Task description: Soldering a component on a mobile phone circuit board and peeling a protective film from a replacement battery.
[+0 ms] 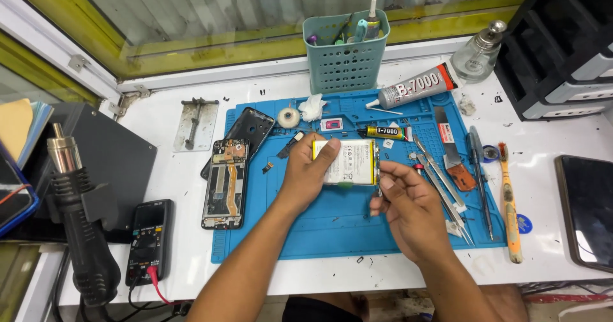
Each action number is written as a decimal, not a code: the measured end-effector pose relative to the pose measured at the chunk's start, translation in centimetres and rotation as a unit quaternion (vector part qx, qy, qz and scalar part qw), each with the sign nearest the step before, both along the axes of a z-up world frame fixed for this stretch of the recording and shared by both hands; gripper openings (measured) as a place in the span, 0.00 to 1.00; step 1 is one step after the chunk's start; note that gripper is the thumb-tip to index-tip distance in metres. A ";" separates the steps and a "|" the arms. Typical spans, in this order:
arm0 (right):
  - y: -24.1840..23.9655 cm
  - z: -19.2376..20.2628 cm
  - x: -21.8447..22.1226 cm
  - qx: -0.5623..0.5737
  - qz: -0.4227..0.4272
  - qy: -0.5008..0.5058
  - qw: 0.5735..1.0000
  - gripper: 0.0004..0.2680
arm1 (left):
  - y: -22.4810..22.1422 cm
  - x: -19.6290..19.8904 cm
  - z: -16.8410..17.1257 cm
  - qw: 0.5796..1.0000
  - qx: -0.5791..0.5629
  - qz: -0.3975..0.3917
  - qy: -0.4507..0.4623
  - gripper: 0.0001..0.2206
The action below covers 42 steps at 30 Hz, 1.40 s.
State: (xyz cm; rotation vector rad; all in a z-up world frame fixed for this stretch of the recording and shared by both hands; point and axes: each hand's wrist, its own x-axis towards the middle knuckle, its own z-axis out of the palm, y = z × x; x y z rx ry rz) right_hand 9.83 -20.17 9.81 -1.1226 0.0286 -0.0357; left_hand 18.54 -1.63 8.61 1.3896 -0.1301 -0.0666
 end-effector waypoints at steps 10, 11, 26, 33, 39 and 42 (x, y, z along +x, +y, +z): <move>-0.9 -0.3 0.2 -0.025 0.002 0.117 0.993 0.10 | -0.5 -1.1 1.2 0.995 0.096 0.008 -0.023 0.16; -1.0 -0.7 0.4 -0.026 0.005 0.118 0.993 0.10 | -0.6 -1.4 1.7 0.995 0.096 0.011 -0.021 0.16; -0.4 -0.6 0.0 -0.066 -0.052 -0.021 0.996 0.09 | -0.9 -2.3 2.5 0.997 0.018 0.008 -0.075 0.14; -0.6 -0.3 -0.3 -0.171 -0.087 -0.068 0.979 0.08 | -1.0 -2.6 2.9 0.998 0.013 -0.006 -0.064 0.14; -0.6 -0.7 -0.1 -0.125 -0.085 -0.062 0.987 0.09 | -1.1 -2.6 3.0 0.998 0.011 -0.006 -0.064 0.14; -0.6 -0.5 0.1 -0.096 -0.087 -0.057 0.990 0.09 | -1.1 -2.5 2.8 0.998 0.015 -0.009 -0.062 0.14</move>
